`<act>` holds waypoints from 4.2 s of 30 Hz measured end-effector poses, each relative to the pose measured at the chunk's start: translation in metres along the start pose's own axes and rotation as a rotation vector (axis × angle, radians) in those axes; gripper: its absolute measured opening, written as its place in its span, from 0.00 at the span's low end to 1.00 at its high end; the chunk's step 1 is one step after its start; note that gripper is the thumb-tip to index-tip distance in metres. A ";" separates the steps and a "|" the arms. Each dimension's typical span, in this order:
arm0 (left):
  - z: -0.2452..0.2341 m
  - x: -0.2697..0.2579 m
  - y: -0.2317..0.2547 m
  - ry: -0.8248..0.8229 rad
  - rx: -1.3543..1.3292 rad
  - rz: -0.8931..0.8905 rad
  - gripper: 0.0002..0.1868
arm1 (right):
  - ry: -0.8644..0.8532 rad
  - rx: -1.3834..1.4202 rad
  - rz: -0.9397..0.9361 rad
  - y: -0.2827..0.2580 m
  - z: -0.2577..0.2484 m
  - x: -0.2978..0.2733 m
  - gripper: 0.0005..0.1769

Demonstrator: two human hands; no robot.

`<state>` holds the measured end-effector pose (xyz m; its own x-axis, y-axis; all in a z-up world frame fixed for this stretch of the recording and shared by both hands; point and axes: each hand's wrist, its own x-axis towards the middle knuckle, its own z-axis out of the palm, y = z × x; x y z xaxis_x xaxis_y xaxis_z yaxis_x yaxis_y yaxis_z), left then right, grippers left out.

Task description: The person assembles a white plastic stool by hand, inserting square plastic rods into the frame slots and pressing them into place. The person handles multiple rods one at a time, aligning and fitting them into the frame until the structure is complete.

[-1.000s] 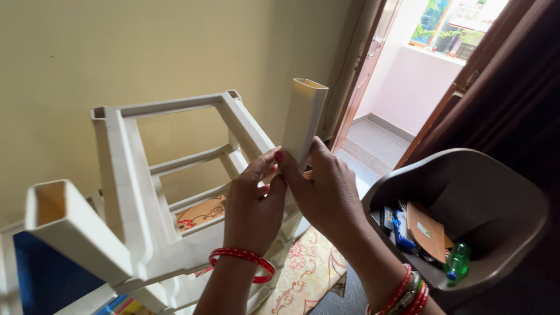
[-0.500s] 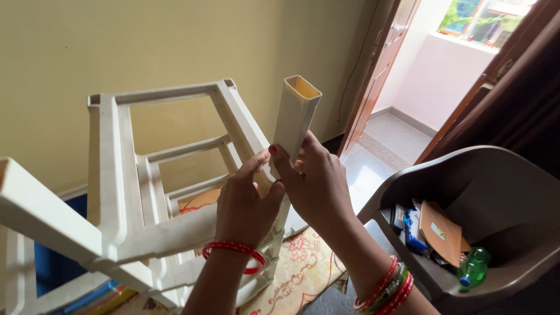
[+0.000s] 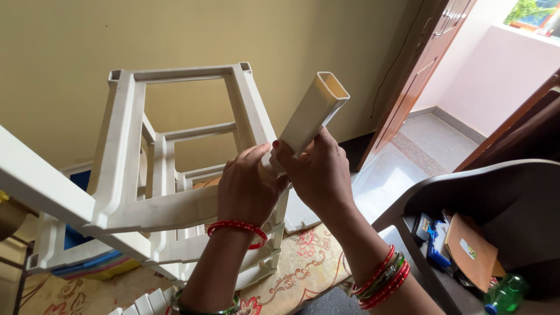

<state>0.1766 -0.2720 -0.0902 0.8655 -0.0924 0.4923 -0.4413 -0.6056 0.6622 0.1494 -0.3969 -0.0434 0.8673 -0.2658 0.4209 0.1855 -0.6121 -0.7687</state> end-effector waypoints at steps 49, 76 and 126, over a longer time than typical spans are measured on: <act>-0.013 0.013 -0.024 -0.131 -0.261 -0.125 0.13 | -0.258 0.520 0.087 0.039 0.000 0.035 0.17; -0.016 0.008 -0.022 -0.195 -0.008 0.057 0.29 | -0.057 -0.262 -0.056 0.001 -0.010 0.010 0.17; -0.016 0.005 -0.020 -0.107 0.003 0.103 0.29 | -0.615 0.111 -0.226 0.027 -0.027 0.040 0.16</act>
<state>0.1862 -0.2483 -0.0917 0.8360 -0.2376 0.4947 -0.5286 -0.5907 0.6096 0.1766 -0.4442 -0.0346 0.9010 0.3538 0.2510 0.4114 -0.5138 -0.7528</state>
